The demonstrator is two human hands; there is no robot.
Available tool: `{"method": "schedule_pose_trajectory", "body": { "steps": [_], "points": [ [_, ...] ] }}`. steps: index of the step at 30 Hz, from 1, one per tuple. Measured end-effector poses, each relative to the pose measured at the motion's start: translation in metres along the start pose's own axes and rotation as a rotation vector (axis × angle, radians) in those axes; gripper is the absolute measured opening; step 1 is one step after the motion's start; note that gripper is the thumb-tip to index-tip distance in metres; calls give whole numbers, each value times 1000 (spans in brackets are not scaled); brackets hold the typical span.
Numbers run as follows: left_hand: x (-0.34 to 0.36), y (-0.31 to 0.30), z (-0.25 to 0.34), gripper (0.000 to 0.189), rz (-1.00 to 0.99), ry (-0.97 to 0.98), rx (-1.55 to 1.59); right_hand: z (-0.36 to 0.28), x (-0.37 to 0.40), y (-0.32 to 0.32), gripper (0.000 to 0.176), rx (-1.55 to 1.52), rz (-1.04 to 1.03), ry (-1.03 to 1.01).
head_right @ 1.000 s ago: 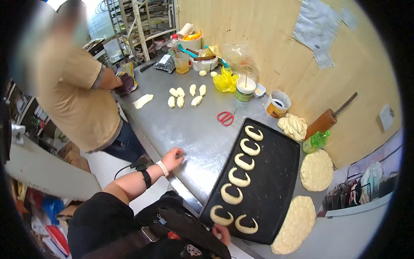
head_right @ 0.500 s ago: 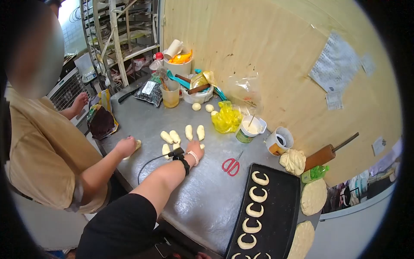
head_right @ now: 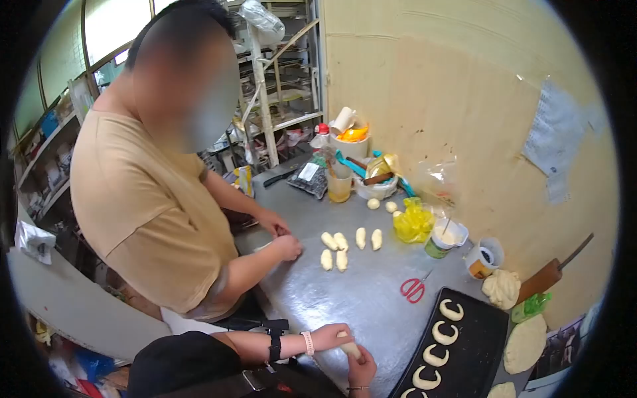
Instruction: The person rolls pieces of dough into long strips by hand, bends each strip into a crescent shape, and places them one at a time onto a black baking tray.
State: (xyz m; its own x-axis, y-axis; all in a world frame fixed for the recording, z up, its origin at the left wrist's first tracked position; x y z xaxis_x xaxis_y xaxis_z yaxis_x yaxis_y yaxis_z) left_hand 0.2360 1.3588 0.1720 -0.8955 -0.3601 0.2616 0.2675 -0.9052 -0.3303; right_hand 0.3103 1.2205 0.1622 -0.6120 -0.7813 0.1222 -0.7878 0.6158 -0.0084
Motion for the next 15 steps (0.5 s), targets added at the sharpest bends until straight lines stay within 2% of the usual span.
{"method": "schedule_pose_trajectory", "body": {
  "steps": [1,2,4,5,8,9,11,12,13,15],
  "points": [
    [12,1,0,28,38,54,79,-12,6,-4,38,91,2,-46],
    [17,-5,3,28,75,126,147,-23,6,-2,36,292,-49,-209],
    [27,-6,-6,28,190,233,-158,-30,9,17,31,678,-129,-572],
    [18,8,-31,34,-14,-4,-386,21,-3,21,27,708,-233,-395],
    [35,5,-5,37,409,178,-548,26,8,28,42,1073,-124,-463],
    [34,18,-1,48,249,232,-429,16,12,33,49,979,-168,-398],
    [38,49,-3,54,12,122,-597,4,18,52,63,787,-259,-250],
    [40,64,-10,58,-104,69,-685,12,18,52,66,884,-272,-157],
    [30,63,-32,68,-86,9,-601,23,10,52,69,977,-280,-74],
    [-15,31,-22,67,57,-78,-680,53,-43,45,77,1153,-208,84]
  ]
}}
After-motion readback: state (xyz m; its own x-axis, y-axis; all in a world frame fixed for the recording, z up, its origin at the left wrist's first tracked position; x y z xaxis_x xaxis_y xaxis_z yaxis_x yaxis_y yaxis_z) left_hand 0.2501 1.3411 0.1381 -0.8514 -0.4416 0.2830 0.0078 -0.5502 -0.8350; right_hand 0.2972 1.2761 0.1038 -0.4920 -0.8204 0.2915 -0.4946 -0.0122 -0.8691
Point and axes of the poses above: each hand's wrist, its own x-axis away from the middle knuckle, its own y-axis out of the palm, z = x × y, the point moved 9 cm from there along -x, towards the middle knuckle, and after that the axes turned 7 degrees about -z, right-handed, at the moved point
